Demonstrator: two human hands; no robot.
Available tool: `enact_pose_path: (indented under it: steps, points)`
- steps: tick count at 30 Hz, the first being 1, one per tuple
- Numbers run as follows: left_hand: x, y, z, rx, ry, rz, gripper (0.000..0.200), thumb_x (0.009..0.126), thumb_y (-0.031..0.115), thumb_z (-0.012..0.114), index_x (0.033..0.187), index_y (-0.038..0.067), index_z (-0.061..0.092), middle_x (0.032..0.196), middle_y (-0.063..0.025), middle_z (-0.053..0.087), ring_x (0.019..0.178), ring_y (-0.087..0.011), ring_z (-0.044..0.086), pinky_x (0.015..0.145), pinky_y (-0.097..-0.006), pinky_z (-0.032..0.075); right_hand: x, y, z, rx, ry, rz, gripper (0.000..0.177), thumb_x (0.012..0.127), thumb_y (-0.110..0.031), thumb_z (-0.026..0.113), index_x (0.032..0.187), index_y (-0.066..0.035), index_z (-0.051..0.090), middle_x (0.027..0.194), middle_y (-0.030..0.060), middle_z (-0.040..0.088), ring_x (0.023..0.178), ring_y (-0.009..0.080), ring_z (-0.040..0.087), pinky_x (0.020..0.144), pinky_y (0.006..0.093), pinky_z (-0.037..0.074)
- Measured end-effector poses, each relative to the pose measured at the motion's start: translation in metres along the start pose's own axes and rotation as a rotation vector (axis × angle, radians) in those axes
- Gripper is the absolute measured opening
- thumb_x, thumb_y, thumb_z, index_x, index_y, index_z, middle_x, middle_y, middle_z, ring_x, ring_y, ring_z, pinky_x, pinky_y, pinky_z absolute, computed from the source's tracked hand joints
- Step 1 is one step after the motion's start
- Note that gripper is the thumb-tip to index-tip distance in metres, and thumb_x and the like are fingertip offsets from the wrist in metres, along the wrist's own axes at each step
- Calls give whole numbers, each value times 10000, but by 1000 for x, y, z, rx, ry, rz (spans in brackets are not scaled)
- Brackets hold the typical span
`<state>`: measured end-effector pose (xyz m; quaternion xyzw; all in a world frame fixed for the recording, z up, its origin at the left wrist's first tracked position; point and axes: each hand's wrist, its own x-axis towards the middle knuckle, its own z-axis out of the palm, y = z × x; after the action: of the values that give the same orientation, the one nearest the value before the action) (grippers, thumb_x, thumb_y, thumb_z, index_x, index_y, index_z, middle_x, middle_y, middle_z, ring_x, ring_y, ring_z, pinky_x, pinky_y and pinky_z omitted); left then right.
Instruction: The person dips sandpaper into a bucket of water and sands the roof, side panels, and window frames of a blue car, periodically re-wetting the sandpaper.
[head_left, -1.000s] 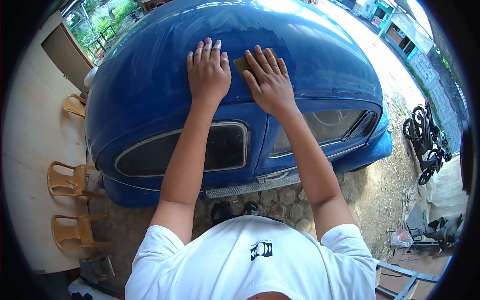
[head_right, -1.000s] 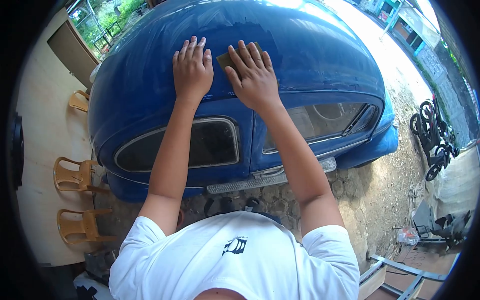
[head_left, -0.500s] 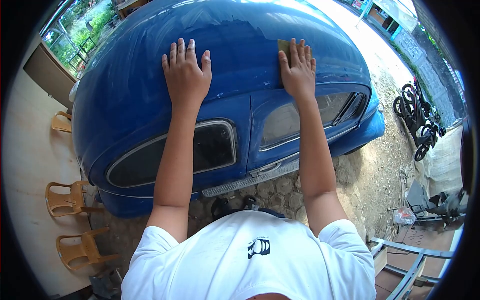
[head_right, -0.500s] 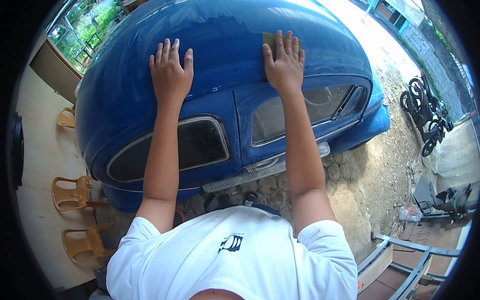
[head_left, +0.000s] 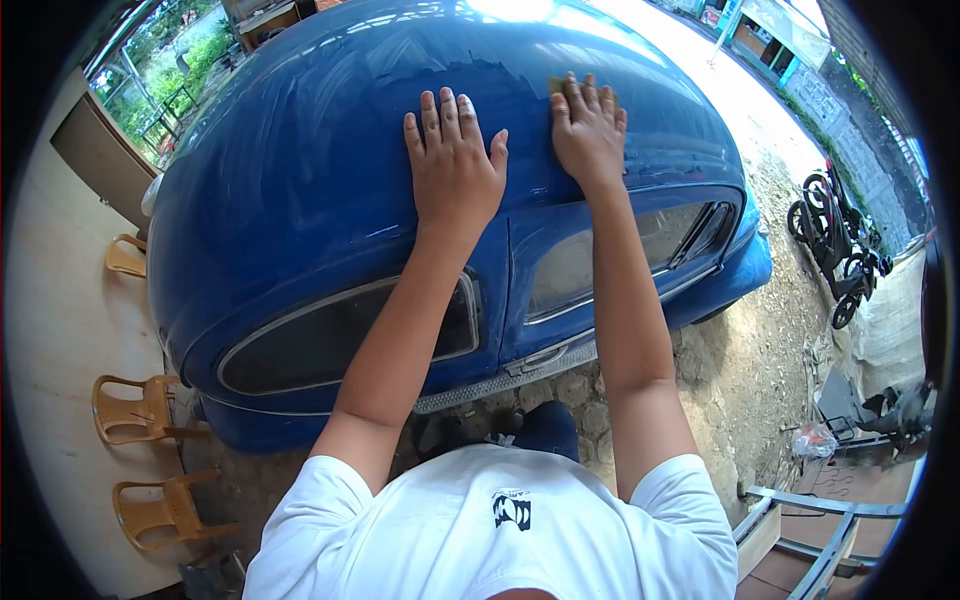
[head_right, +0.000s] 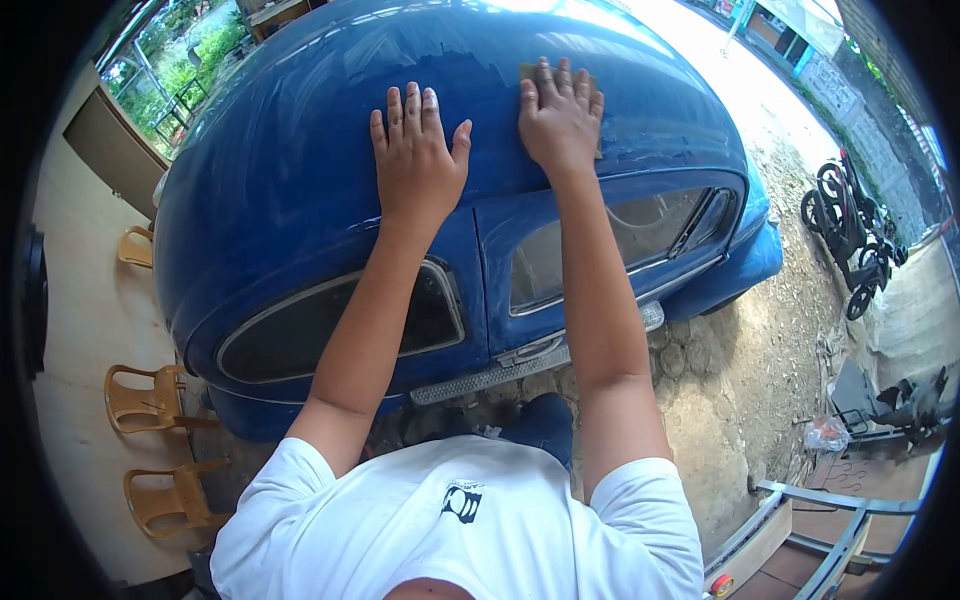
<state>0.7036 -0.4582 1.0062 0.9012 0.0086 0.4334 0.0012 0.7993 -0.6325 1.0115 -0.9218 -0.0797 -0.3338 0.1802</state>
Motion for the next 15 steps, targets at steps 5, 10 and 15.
enact_pose_path:
  steps: [5, 10, 15]
  points:
    - [4, -2, 1, -33, 14, -28, 613, 1153, 462, 380, 1520, 2, 553, 1620, -236, 497, 1588, -381, 351, 1315, -536, 209, 18, -18, 3, 64, -50, -264, 618, 1121, -521, 325, 1661, -238, 427, 1730, 83, 381, 1625, 315, 283, 1332, 507, 160]
    - [7, 2, -1, -51, 31, -82, 564, 1160, 420, 370, 1501, 22, 578, 1618, -246, 494, 1585, -374, 357, 1311, -524, 232, 58, -27, 25, -10, -77, -142, 629, 1120, -519, 313, 1662, -220, 422, 1730, 88, 380, 1628, 324, 276, 1331, 506, 166]
    - [9, -2, 3, -57, -1, -114, 537, 1160, 380, 393, 1520, 21, 564, 1630, -218, 490, 1586, -364, 355, 1313, -503, 244, 46, -14, 10, 178, -151, -386, 624, 1115, -515, 314, 1653, -223, 436, 1726, 83, 389, 1623, 311, 291, 1337, 493, 165]
